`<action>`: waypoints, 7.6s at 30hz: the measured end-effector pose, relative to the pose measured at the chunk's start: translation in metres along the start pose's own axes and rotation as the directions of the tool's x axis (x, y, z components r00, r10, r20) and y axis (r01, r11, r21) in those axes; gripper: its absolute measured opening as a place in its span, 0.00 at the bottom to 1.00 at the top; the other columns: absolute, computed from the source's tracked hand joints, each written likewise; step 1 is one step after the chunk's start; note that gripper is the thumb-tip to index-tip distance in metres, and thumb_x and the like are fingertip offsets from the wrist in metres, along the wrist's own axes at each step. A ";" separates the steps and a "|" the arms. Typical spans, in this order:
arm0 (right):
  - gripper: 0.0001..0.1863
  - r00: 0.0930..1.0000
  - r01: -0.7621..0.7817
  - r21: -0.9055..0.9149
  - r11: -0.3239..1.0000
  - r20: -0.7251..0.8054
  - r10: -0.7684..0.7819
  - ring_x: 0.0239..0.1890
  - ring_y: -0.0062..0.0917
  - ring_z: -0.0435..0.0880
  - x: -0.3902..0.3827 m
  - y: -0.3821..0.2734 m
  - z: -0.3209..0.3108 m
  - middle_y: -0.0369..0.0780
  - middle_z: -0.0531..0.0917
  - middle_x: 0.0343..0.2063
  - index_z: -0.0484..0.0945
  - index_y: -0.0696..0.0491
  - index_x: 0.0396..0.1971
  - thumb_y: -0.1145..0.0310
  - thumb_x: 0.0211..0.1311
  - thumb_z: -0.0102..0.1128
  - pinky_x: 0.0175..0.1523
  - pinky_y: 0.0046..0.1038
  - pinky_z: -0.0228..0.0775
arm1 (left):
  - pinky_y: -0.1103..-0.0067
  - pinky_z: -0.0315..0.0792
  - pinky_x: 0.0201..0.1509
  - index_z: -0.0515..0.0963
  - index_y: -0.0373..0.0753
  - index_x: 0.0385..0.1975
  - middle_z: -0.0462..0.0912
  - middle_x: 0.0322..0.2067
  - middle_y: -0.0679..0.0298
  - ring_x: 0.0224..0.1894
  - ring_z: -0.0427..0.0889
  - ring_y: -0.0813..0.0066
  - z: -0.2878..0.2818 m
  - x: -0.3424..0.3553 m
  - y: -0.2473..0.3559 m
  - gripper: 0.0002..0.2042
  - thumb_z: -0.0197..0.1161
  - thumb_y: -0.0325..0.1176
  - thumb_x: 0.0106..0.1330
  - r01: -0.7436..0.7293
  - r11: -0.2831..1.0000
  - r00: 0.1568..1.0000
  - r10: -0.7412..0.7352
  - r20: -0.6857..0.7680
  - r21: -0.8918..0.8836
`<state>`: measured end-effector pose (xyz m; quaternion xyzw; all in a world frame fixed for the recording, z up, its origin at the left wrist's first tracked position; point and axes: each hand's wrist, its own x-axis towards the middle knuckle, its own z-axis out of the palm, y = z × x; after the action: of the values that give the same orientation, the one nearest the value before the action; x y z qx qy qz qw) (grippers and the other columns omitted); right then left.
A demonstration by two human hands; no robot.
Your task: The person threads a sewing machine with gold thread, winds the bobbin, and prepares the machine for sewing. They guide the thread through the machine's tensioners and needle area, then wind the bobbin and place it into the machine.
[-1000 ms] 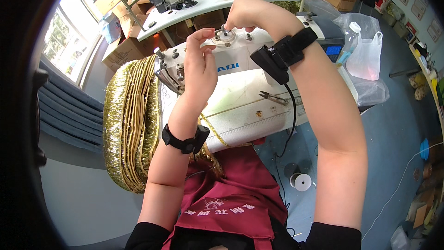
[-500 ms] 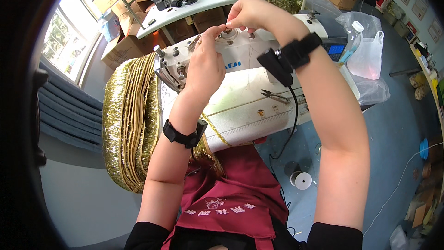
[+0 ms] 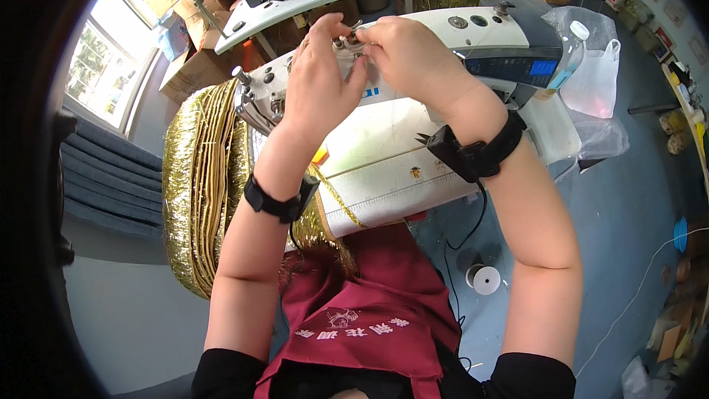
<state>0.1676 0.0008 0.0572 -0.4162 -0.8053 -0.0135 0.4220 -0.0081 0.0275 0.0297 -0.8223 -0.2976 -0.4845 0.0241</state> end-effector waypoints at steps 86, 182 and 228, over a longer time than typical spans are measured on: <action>0.21 0.956 -0.292 -0.327 0.899 -0.119 0.268 0.50 0.39 0.83 -0.201 -0.059 -0.056 0.39 0.78 0.59 0.76 0.48 0.58 0.75 0.65 0.60 0.52 0.36 0.77 | 0.66 0.73 0.62 0.74 0.34 0.47 0.84 0.46 0.51 0.53 0.83 0.61 -0.210 -0.296 0.080 0.09 0.55 0.33 0.78 0.829 -0.291 0.502 0.010 0.865 -0.478; 0.10 0.790 -0.538 -0.317 0.781 0.135 0.598 0.36 0.42 0.83 -0.152 -0.123 0.211 0.44 0.81 0.29 0.79 0.56 0.31 0.65 0.64 0.67 0.44 0.45 0.74 | 0.65 0.76 0.59 0.79 0.31 0.53 0.81 0.54 0.52 0.54 0.81 0.50 -0.057 -0.234 -0.052 0.18 0.63 0.25 0.63 0.359 0.919 0.857 -0.394 0.331 0.163; 0.12 0.998 0.024 0.105 0.994 0.059 -0.030 0.51 0.33 0.83 -0.175 -0.100 0.144 0.42 0.86 0.43 0.82 0.55 0.45 0.69 0.63 0.68 0.53 0.34 0.75 | 0.68 0.75 0.55 0.84 0.39 0.47 0.86 0.49 0.64 0.53 0.83 0.64 -0.054 -0.253 -0.039 0.13 0.64 0.31 0.64 0.158 0.967 0.916 -0.219 0.335 0.200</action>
<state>0.0552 -0.1261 -0.1229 -0.3827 -0.8230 0.0356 0.4182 -0.1596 -0.0761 -0.1565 -0.8583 -0.4152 -0.3015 -0.0074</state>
